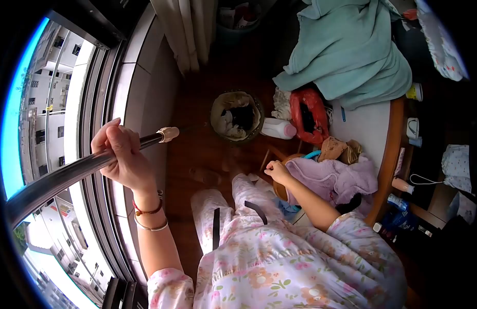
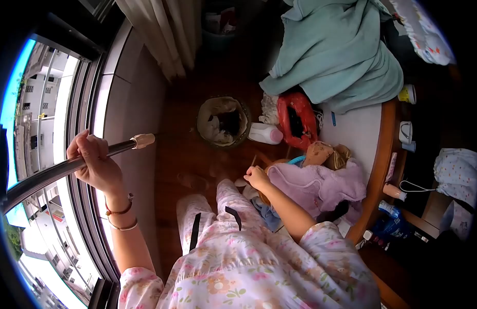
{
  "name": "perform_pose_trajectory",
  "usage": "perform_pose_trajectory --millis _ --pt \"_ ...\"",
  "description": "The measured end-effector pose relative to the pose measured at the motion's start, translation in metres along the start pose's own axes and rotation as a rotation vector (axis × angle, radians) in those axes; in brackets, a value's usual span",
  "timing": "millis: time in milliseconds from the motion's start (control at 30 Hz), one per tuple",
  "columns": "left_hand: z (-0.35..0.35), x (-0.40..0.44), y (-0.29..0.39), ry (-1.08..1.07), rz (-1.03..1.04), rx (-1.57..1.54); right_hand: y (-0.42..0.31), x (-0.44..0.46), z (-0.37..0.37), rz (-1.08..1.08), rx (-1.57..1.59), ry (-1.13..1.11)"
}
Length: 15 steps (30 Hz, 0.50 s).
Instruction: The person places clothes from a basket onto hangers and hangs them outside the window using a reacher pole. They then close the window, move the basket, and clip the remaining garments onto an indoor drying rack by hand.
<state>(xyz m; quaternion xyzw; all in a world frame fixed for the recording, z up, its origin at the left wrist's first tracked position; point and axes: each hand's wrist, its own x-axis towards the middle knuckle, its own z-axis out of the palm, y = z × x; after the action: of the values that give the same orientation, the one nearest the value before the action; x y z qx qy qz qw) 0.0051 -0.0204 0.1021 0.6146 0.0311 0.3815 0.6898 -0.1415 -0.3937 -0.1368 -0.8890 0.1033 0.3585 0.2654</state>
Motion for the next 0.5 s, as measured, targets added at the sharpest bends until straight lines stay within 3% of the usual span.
perform_pose_trajectory --millis 267,367,433,467,500 --pt "-0.018 0.021 -0.084 -0.115 -0.015 0.122 0.029 0.147 0.077 0.043 0.250 -0.090" --pt "-0.032 0.026 -0.106 -0.230 -0.121 0.099 0.039 0.195 0.116 0.096 0.194 -0.064" --pt "-0.064 0.033 -0.116 -0.293 -0.251 0.056 0.053 0.229 0.141 0.119 0.239 -0.040" --pt "-0.071 0.043 -0.110 -0.373 -0.459 0.034 0.057 0.245 0.149 0.165 0.284 -0.044" --pt "-0.064 0.042 -0.111 -0.384 -0.466 0.040 0.064 0.263 0.158 0.173 0.296 -0.049"
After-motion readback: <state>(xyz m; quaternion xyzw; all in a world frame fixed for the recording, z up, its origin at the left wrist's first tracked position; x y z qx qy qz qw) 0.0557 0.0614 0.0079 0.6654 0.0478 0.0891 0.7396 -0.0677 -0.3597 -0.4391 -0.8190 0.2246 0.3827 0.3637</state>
